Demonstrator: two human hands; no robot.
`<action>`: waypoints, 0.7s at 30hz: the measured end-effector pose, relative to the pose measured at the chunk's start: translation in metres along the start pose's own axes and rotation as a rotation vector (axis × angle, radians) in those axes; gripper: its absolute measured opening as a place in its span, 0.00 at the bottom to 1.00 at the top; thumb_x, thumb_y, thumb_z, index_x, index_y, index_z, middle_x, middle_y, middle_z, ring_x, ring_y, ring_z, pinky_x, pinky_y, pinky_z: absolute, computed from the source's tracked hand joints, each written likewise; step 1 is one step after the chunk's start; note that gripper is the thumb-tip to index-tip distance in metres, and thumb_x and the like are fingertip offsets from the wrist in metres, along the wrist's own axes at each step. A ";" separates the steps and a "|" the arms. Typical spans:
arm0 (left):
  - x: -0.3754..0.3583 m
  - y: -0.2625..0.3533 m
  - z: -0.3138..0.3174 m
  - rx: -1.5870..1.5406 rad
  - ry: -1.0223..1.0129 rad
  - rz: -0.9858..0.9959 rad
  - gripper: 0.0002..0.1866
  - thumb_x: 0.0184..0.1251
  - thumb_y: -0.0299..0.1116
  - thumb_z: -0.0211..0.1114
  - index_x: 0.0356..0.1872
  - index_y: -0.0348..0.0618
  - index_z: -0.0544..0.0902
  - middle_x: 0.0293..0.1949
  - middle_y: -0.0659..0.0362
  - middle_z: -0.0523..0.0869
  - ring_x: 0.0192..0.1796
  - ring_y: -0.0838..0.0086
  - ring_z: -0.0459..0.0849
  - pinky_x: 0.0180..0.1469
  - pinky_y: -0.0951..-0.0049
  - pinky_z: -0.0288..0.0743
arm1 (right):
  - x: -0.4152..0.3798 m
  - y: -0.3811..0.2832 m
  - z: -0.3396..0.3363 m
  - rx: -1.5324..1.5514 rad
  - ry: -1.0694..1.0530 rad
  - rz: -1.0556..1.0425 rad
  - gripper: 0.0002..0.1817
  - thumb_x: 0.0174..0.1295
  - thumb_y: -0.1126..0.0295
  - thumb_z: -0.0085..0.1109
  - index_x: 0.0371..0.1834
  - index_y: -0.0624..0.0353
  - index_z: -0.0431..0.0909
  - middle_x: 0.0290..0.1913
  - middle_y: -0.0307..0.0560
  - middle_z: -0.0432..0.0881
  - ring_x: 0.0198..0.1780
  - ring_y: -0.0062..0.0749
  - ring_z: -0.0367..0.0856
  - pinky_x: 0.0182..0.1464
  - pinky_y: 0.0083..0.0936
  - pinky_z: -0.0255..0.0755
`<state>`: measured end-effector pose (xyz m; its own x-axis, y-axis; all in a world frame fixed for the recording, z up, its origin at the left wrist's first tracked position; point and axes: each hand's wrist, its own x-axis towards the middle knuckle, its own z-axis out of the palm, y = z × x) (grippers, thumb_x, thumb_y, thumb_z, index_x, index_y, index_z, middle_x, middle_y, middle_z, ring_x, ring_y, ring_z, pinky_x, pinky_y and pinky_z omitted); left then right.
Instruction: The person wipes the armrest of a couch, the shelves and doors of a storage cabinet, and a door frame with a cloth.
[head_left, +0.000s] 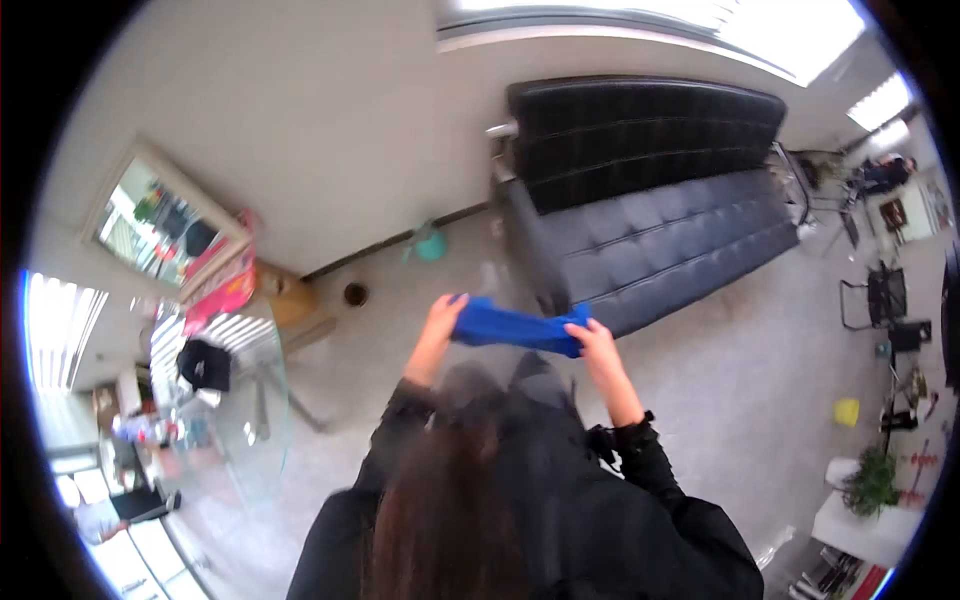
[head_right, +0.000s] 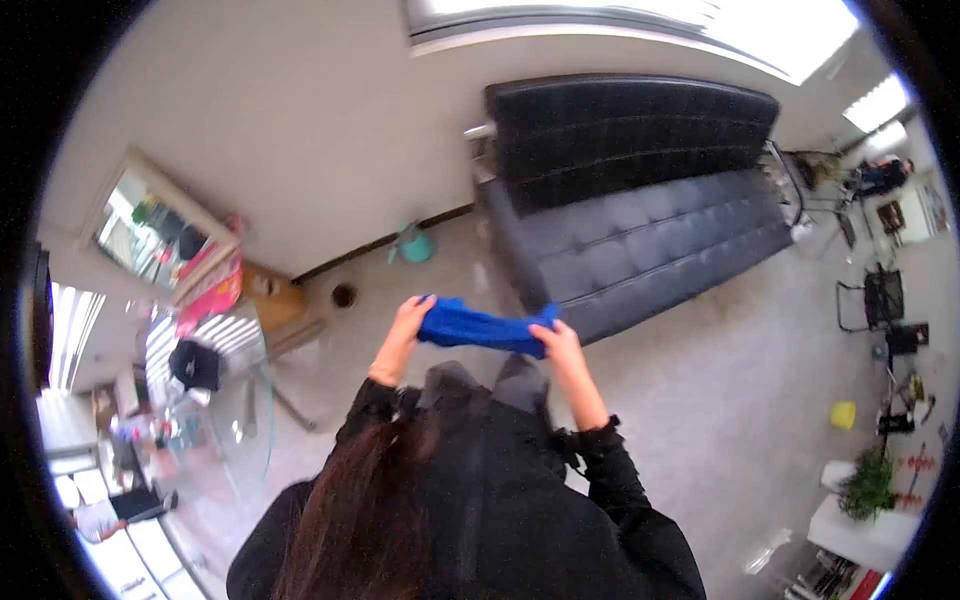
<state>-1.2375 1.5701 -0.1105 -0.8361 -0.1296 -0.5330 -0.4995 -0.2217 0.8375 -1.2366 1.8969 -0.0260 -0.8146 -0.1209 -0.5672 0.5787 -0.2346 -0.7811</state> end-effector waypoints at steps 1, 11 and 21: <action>0.020 0.006 0.016 -0.014 0.025 0.019 0.21 0.63 0.38 0.66 0.51 0.34 0.77 0.42 0.55 0.84 0.45 0.72 0.81 0.49 0.71 0.74 | 0.019 -0.007 -0.003 -0.138 0.032 -0.021 0.14 0.59 0.64 0.62 0.42 0.61 0.77 0.30 0.37 0.81 0.29 0.21 0.75 0.32 0.21 0.69; 0.115 0.082 0.044 -0.044 -0.038 0.102 0.27 0.52 0.29 0.72 0.55 0.41 0.75 0.46 0.58 0.80 0.49 0.74 0.78 0.51 0.72 0.72 | 0.171 -0.119 0.016 -0.072 -0.106 -0.023 0.19 0.56 0.74 0.64 0.49 0.70 0.73 0.44 0.49 0.83 0.45 0.29 0.82 0.48 0.25 0.75; 0.350 0.126 0.065 -0.257 0.096 0.110 0.12 0.61 0.26 0.66 0.45 0.43 0.79 0.40 0.64 0.80 0.38 0.83 0.77 0.37 0.82 0.69 | 0.405 -0.155 0.065 -0.003 0.199 -0.377 0.22 0.56 0.83 0.61 0.53 0.60 0.67 0.43 0.50 0.79 0.45 0.29 0.79 0.46 0.21 0.75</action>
<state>-1.6080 1.5601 -0.1843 -0.8506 -0.2542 -0.4603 -0.3232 -0.4377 0.8390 -1.6583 1.8216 -0.1179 -0.9459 0.1617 -0.2813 0.2424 -0.2240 -0.9440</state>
